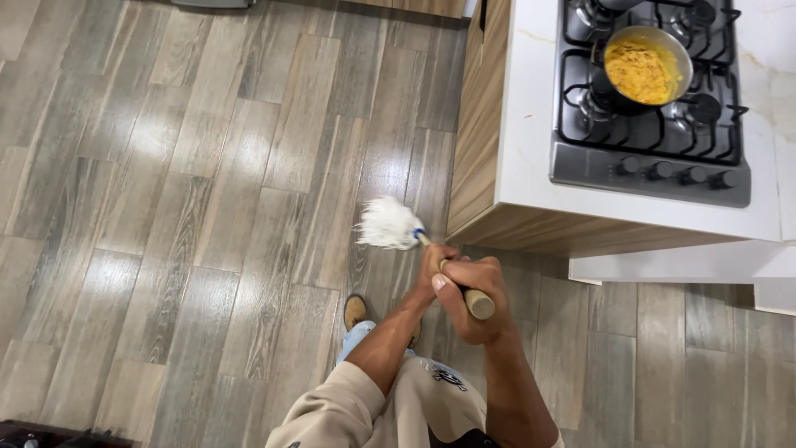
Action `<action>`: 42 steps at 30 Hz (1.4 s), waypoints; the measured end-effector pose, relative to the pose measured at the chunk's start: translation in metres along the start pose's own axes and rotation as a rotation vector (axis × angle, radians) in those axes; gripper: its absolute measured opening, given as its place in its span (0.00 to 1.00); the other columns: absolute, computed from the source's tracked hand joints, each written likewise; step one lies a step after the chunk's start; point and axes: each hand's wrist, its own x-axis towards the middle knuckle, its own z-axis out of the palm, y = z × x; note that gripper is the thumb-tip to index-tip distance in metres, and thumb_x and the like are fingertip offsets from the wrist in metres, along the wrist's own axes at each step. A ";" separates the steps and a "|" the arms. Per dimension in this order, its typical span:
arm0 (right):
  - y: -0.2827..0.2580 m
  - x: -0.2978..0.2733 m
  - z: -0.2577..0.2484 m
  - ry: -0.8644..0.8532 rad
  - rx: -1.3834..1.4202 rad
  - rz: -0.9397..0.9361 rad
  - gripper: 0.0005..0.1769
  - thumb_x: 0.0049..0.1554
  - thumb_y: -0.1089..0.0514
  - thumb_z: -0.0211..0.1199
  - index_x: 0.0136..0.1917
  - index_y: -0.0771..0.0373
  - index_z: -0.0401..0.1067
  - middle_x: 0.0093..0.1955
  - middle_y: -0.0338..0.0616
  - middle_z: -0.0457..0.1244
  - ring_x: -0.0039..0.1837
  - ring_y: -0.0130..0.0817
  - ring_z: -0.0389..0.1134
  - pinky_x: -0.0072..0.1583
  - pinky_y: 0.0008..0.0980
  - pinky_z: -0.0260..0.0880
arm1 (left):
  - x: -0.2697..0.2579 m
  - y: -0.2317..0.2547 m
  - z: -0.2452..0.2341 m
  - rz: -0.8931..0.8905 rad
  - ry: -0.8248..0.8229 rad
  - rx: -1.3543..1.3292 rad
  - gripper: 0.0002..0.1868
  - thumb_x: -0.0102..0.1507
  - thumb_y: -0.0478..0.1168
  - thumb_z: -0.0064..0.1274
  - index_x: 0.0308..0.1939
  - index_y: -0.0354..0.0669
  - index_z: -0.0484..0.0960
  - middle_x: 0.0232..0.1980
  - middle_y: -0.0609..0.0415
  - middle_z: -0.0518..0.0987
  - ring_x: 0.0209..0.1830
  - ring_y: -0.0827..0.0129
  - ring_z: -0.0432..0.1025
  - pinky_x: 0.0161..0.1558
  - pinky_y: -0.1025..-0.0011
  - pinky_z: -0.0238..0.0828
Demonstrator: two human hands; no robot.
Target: The person mops the wood-look floor of a home, pushing a string mop back and forth across the hallway, kitchen, and laundry area while a cat walks nearby. At the end they carry the mop to the laundry corner and pull the mop head off the handle.
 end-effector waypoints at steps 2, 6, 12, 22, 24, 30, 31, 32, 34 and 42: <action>-0.005 0.000 -0.003 0.008 0.026 0.041 0.18 0.65 0.67 0.65 0.35 0.65 0.64 0.30 0.45 0.56 0.29 0.38 0.58 0.38 0.39 0.59 | -0.010 -0.009 0.012 -0.225 -0.168 -0.210 0.22 0.64 0.43 0.71 0.26 0.35 0.75 0.27 0.41 0.72 0.27 0.49 0.68 0.33 0.53 0.65; -0.006 0.003 0.012 0.060 -0.046 0.145 0.21 0.64 0.67 0.67 0.34 0.67 0.59 0.30 0.47 0.54 0.30 0.36 0.53 0.38 0.39 0.54 | -0.018 -0.015 0.015 -0.554 -0.336 -0.617 0.22 0.63 0.45 0.71 0.28 0.36 0.76 0.29 0.39 0.75 0.31 0.46 0.70 0.36 0.52 0.67; 0.000 0.007 0.041 0.175 0.078 0.199 0.21 0.65 0.65 0.67 0.32 0.65 0.63 0.26 0.39 0.54 0.29 0.24 0.53 0.34 0.35 0.53 | -0.017 -0.014 -0.025 -0.567 -0.398 -0.454 0.22 0.62 0.49 0.71 0.30 0.37 0.78 0.33 0.37 0.79 0.36 0.41 0.74 0.40 0.49 0.70; 0.016 0.002 0.082 0.132 0.268 0.132 0.22 0.64 0.60 0.68 0.33 0.64 0.62 0.29 0.33 0.52 0.34 0.21 0.50 0.37 0.34 0.50 | -0.007 -0.043 -0.109 -0.366 -0.329 0.357 0.24 0.61 0.55 0.72 0.36 0.38 0.81 0.41 0.32 0.85 0.47 0.33 0.78 0.50 0.44 0.75; 0.017 -0.001 0.096 0.106 0.308 0.142 0.22 0.64 0.59 0.68 0.33 0.63 0.61 0.29 0.33 0.52 0.34 0.21 0.51 0.37 0.34 0.49 | -0.015 -0.047 -0.131 -0.447 -0.292 0.305 0.24 0.66 0.56 0.70 0.38 0.39 0.80 0.44 0.34 0.86 0.49 0.37 0.80 0.53 0.46 0.77; 0.026 0.005 0.142 -0.030 0.383 0.083 0.23 0.63 0.59 0.69 0.32 0.64 0.62 0.28 0.36 0.56 0.32 0.23 0.53 0.37 0.34 0.51 | -0.028 -0.054 -0.181 -0.092 0.067 0.420 0.23 0.62 0.46 0.75 0.42 0.38 0.75 0.38 0.33 0.84 0.40 0.33 0.78 0.44 0.42 0.74; 0.026 0.006 0.148 -0.055 0.414 0.076 0.22 0.63 0.58 0.68 0.32 0.64 0.63 0.28 0.37 0.57 0.32 0.23 0.54 0.37 0.34 0.52 | -0.030 -0.053 -0.190 -0.117 0.068 0.427 0.23 0.62 0.46 0.75 0.42 0.38 0.75 0.37 0.34 0.84 0.39 0.33 0.78 0.43 0.43 0.75; 0.029 0.008 0.152 -0.084 0.451 0.066 0.21 0.63 0.58 0.68 0.32 0.64 0.63 0.28 0.37 0.57 0.32 0.24 0.55 0.37 0.34 0.52 | -0.029 -0.054 -0.198 -0.143 0.073 0.440 0.23 0.61 0.46 0.76 0.42 0.38 0.75 0.37 0.34 0.84 0.38 0.34 0.79 0.41 0.43 0.75; 0.033 0.013 0.162 -0.152 0.524 0.049 0.21 0.62 0.58 0.67 0.32 0.64 0.63 0.28 0.38 0.58 0.31 0.25 0.55 0.37 0.35 0.53 | -0.028 -0.048 -0.214 -0.180 0.105 0.450 0.22 0.62 0.46 0.75 0.41 0.37 0.77 0.35 0.35 0.84 0.36 0.35 0.80 0.39 0.46 0.76; 0.050 0.040 0.175 -0.455 0.667 -0.042 0.23 0.61 0.53 0.67 0.31 0.62 0.60 0.27 0.37 0.55 0.30 0.29 0.55 0.37 0.37 0.53 | -0.004 0.033 -0.243 -0.705 0.225 0.484 0.23 0.66 0.47 0.65 0.24 0.30 0.83 0.21 0.36 0.76 0.19 0.47 0.73 0.31 0.53 0.69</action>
